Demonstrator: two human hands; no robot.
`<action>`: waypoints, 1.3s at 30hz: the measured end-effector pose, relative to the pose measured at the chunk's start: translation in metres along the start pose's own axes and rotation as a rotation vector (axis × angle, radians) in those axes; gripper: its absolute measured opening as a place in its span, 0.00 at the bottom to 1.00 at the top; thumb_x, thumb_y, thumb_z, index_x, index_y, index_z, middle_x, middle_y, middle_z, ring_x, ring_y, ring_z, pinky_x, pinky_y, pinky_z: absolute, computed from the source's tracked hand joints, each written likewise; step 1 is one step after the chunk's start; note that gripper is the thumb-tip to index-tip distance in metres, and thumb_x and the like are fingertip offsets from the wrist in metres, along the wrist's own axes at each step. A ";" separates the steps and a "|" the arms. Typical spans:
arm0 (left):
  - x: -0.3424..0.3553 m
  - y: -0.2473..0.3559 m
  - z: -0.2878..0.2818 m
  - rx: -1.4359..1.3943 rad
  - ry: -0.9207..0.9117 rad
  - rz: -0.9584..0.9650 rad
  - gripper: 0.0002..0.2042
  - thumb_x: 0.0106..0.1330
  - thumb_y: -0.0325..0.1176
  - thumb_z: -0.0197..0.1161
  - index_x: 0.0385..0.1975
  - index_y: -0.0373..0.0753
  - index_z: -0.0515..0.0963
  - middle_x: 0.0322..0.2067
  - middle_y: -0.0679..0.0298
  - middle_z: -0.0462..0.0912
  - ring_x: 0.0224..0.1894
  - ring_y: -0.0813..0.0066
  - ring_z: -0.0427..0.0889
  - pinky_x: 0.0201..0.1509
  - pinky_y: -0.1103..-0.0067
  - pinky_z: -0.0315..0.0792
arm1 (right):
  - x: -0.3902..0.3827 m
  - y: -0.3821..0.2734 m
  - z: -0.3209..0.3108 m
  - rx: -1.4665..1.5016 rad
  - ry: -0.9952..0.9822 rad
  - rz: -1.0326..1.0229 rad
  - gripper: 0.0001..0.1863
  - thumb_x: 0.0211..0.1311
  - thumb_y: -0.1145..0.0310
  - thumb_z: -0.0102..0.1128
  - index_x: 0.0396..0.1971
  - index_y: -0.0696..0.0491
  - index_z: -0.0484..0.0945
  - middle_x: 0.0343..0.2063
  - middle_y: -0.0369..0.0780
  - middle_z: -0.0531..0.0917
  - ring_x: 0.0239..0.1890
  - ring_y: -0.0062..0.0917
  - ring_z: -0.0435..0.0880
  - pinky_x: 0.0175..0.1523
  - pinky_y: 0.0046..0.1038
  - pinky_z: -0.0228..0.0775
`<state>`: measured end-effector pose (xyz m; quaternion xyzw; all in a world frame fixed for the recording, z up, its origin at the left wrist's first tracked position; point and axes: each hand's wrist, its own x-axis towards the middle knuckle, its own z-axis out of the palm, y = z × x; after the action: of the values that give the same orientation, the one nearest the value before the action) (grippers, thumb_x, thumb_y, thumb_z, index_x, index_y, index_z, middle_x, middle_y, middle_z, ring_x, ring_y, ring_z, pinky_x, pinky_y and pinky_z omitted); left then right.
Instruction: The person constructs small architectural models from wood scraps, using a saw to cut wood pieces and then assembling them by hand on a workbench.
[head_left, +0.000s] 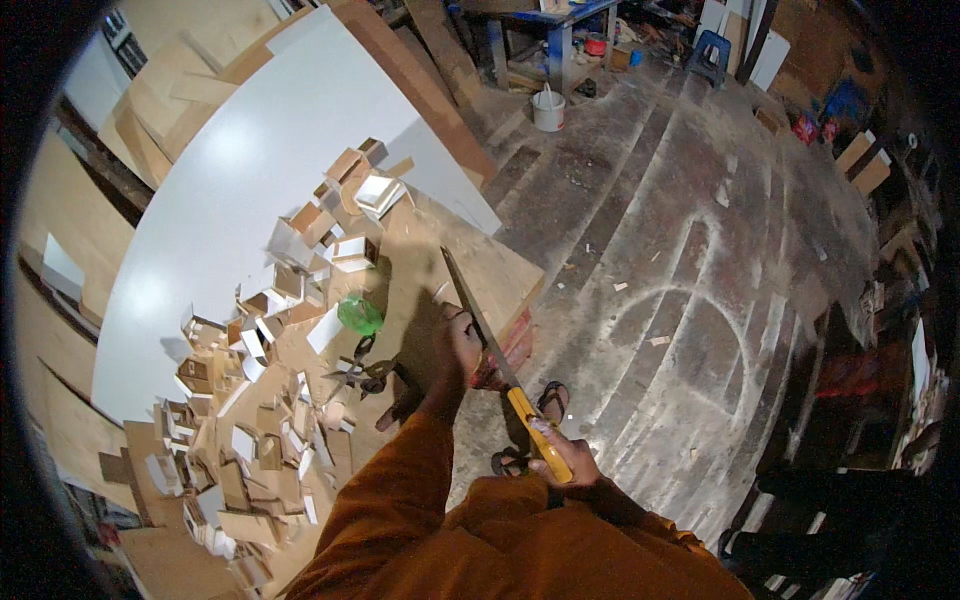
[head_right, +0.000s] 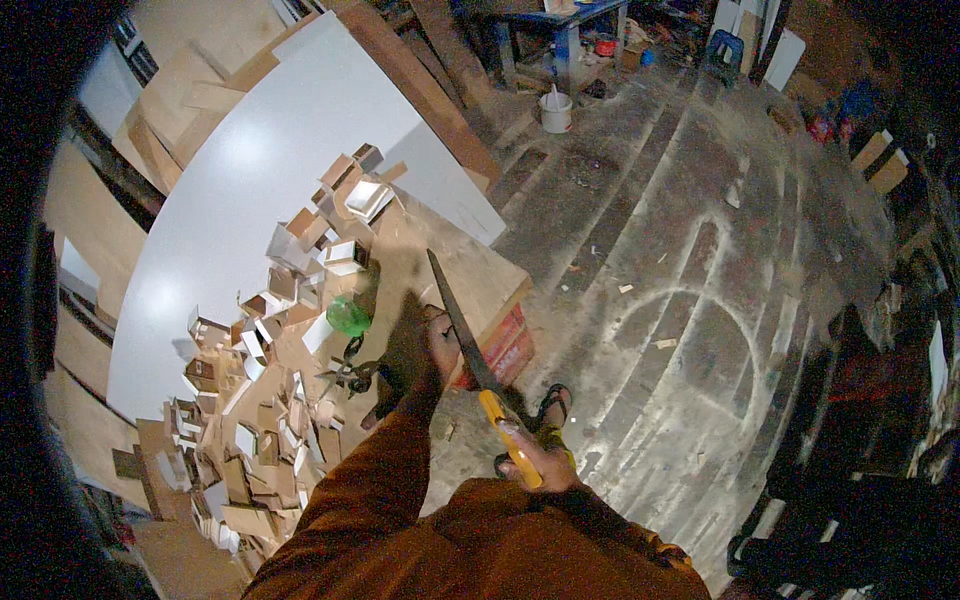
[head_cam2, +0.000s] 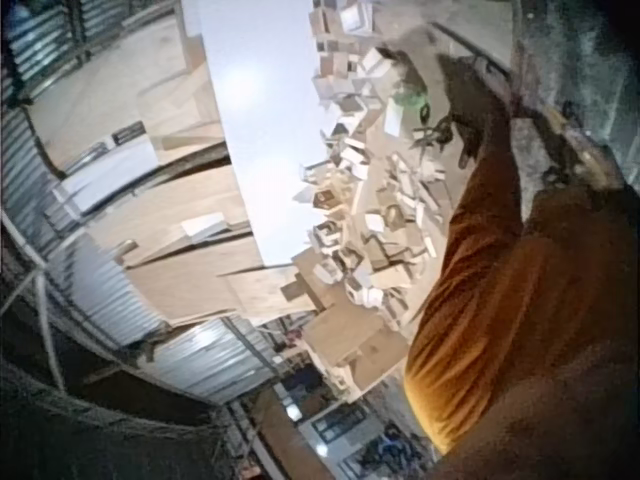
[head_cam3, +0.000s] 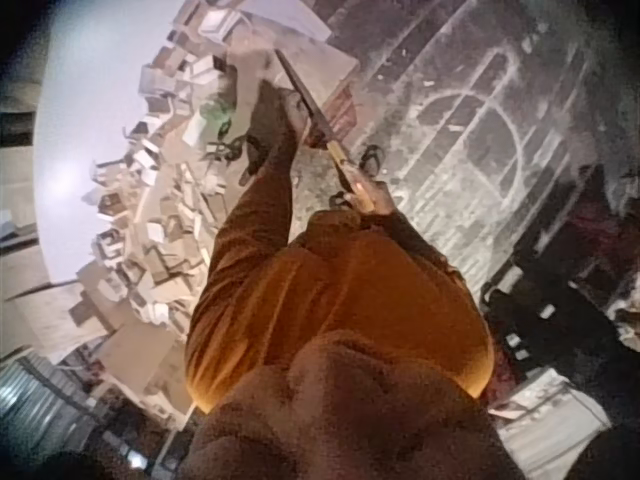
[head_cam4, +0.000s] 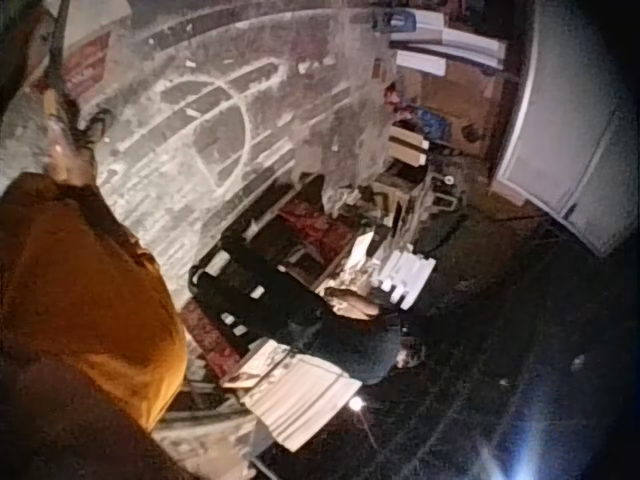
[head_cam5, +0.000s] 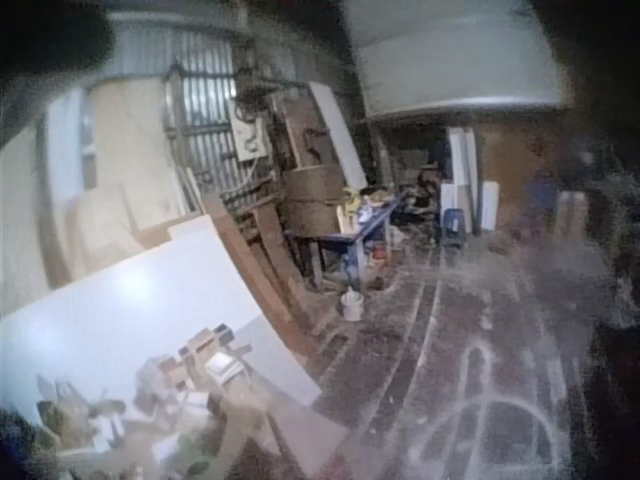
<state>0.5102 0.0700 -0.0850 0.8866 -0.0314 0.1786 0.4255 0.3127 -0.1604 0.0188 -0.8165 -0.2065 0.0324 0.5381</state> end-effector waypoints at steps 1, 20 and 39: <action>0.002 0.018 -0.008 -0.006 0.000 -0.004 0.04 0.48 0.19 0.56 0.23 0.33 0.74 0.25 0.53 0.74 0.31 0.51 0.76 0.34 0.68 0.71 | -0.001 -0.001 0.000 -0.012 0.006 0.002 0.34 0.57 0.60 0.64 0.61 0.51 0.61 0.50 0.47 0.77 0.42 0.37 0.82 0.43 0.29 0.74; 0.007 0.061 -0.032 0.080 0.026 0.099 0.05 0.44 0.21 0.60 0.22 0.35 0.77 0.27 0.54 0.78 0.32 0.55 0.78 0.36 0.70 0.73 | -0.018 0.023 -0.013 0.039 0.028 0.056 0.34 0.56 0.70 0.63 0.62 0.55 0.59 0.55 0.50 0.72 0.58 0.40 0.72 0.61 0.30 0.61; 0.034 0.057 -0.055 0.218 -0.255 0.579 0.13 0.46 0.26 0.56 0.33 0.37 0.82 0.32 0.54 0.80 0.37 0.57 0.78 0.44 0.69 0.71 | -0.043 0.003 -0.061 0.390 0.291 0.191 0.36 0.60 0.57 0.60 0.61 0.63 0.59 0.60 0.49 0.67 0.63 0.34 0.65 0.65 0.33 0.54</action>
<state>0.5140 0.0795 0.0004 0.8964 -0.3159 0.1821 0.2522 0.2909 -0.2304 0.0346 -0.7092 -0.0388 0.0042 0.7039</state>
